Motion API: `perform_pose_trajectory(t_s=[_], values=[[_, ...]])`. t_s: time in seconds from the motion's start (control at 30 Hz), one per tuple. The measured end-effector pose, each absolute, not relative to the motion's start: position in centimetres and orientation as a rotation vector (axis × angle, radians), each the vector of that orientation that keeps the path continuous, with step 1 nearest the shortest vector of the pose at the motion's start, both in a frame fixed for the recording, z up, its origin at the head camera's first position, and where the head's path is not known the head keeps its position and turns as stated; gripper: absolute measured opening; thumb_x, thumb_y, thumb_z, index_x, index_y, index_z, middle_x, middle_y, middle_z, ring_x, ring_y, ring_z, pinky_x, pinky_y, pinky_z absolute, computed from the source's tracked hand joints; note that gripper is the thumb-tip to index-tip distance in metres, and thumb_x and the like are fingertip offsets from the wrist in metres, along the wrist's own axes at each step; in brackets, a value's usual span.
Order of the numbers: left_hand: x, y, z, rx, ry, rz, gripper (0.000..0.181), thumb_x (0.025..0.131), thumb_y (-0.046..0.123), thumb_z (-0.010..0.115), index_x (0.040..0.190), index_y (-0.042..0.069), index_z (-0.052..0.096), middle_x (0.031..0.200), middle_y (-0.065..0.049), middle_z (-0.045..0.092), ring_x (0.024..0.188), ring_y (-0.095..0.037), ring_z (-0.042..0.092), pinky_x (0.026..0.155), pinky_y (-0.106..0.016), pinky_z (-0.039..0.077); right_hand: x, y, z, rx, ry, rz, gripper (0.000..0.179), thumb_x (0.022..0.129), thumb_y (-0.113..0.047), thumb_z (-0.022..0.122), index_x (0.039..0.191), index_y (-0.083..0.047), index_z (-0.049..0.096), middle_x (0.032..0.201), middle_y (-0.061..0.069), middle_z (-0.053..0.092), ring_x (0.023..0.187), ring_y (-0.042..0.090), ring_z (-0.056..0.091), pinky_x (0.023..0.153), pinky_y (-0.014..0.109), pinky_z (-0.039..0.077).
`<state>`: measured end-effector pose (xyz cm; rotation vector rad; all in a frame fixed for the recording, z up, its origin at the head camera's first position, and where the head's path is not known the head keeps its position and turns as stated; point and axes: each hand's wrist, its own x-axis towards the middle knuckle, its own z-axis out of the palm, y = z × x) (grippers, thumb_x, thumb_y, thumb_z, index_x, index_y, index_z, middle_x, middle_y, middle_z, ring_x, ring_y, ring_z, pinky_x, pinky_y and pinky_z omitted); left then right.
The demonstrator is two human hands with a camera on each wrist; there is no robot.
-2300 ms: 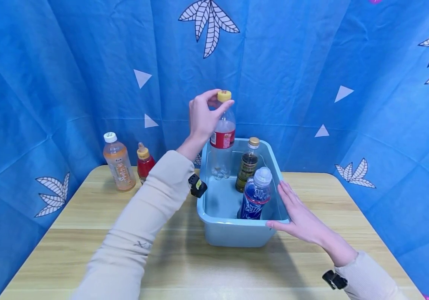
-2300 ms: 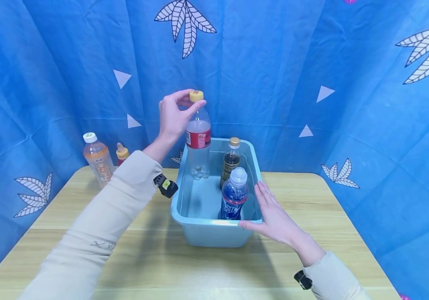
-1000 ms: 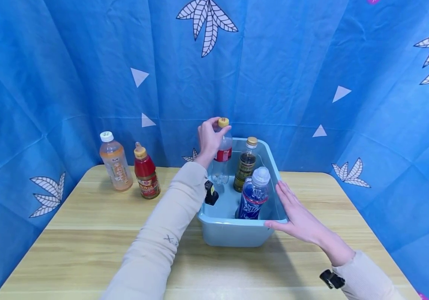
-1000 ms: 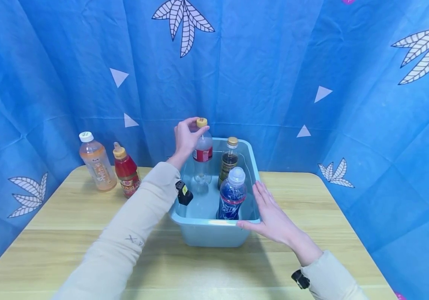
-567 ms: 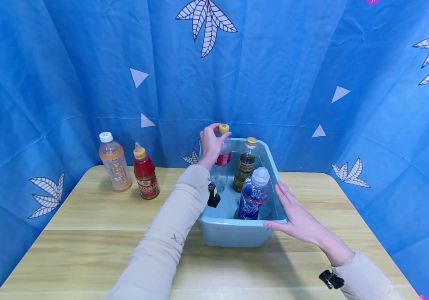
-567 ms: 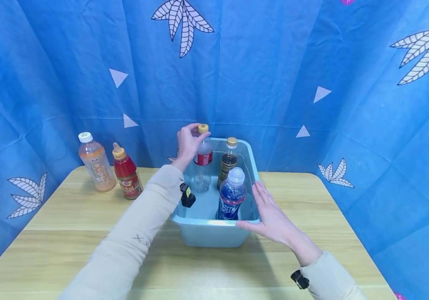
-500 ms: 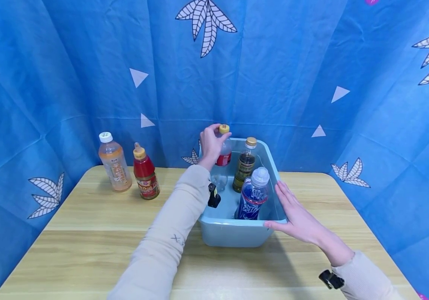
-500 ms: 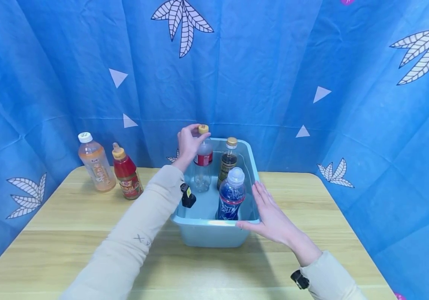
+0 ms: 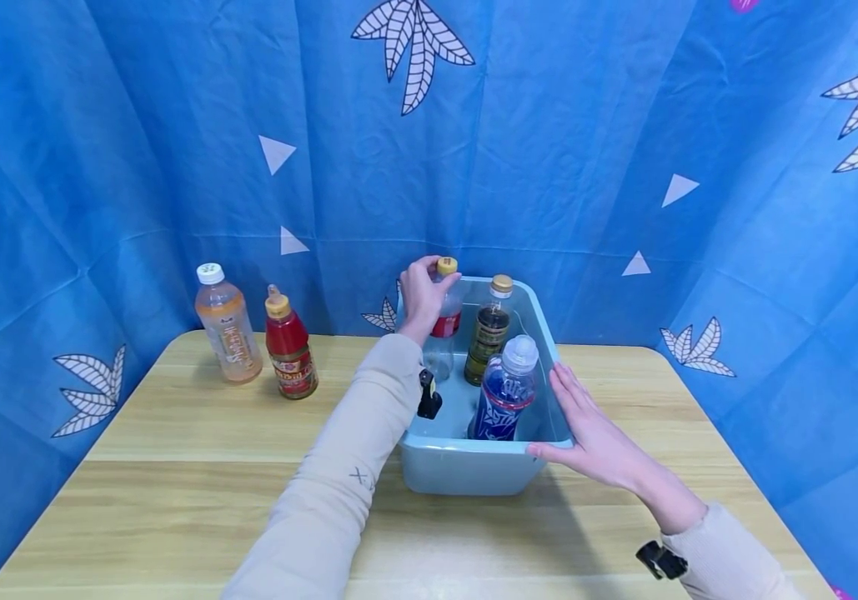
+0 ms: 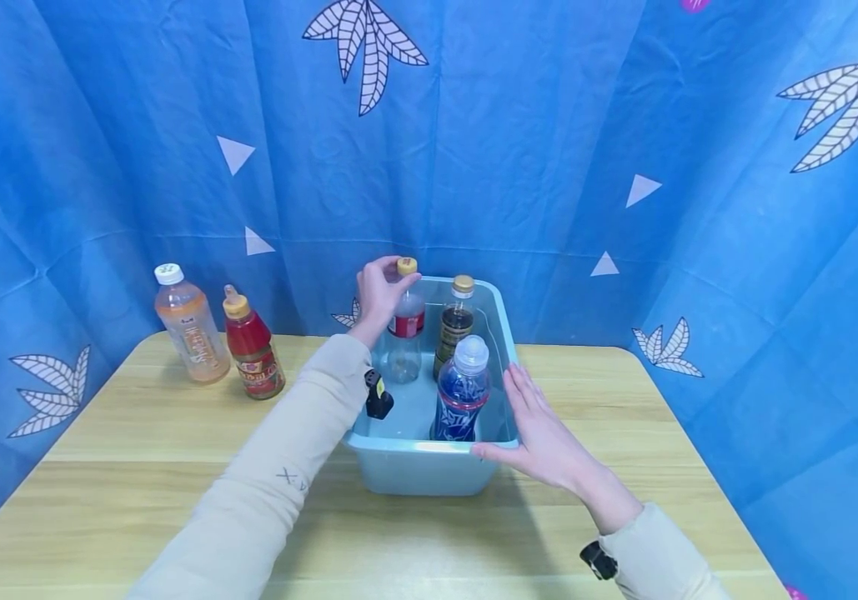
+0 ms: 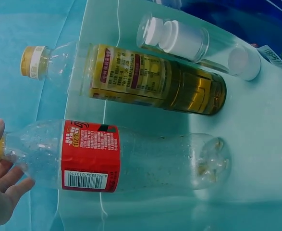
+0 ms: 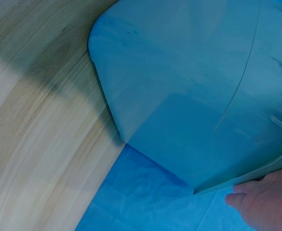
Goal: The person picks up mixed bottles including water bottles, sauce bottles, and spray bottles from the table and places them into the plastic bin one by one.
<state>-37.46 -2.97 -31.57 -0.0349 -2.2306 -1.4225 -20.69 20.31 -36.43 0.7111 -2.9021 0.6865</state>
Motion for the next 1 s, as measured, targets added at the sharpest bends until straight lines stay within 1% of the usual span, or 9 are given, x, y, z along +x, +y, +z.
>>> perform_pose_trajectory(t_s=[0.43,0.67,1.0], values=[[-37.48,-2.88,-31.63,-0.060,-2.236,-1.434,0.037,0.074,0.019,0.072,0.106,0.003,0.062,0.102,-0.009,0.064,0.092,-0.018,0.059,0.080,-0.026,0.046,-20.62,20.31,-36.41,0.724,-2.891,0.690,0.098,0.075,-0.053,0.061,0.141,-0.002,0.010,0.147,0.014,0.003,0.133,0.032,0.003,0.097,0.056,0.022],[-37.54,-2.82,-31.81,-0.076,-2.248,-1.403,0.037,0.073,0.021,0.073,0.104,0.003,0.063,0.099,-0.009,0.064,0.090,-0.018,0.059,0.079,-0.027,0.046,-20.59,20.32,-36.46,0.731,-2.883,0.693,0.098,0.076,-0.052,0.061,0.141,-0.002,0.009,0.147,0.014,0.002,0.133,0.031,0.003,0.098,0.056,0.020],[-37.39,-2.87,-31.62,-0.075,-2.281,-1.402,0.041,0.074,0.023,0.072,0.108,0.003,0.061,0.101,-0.009,0.063,0.094,-0.020,0.058,0.081,-0.028,0.045,-20.54,20.28,-36.52,0.740,-2.863,0.688,0.097,0.075,-0.051,0.062,0.141,-0.002,0.010,0.147,0.014,0.003,0.133,0.032,0.004,0.097,0.057,0.021]])
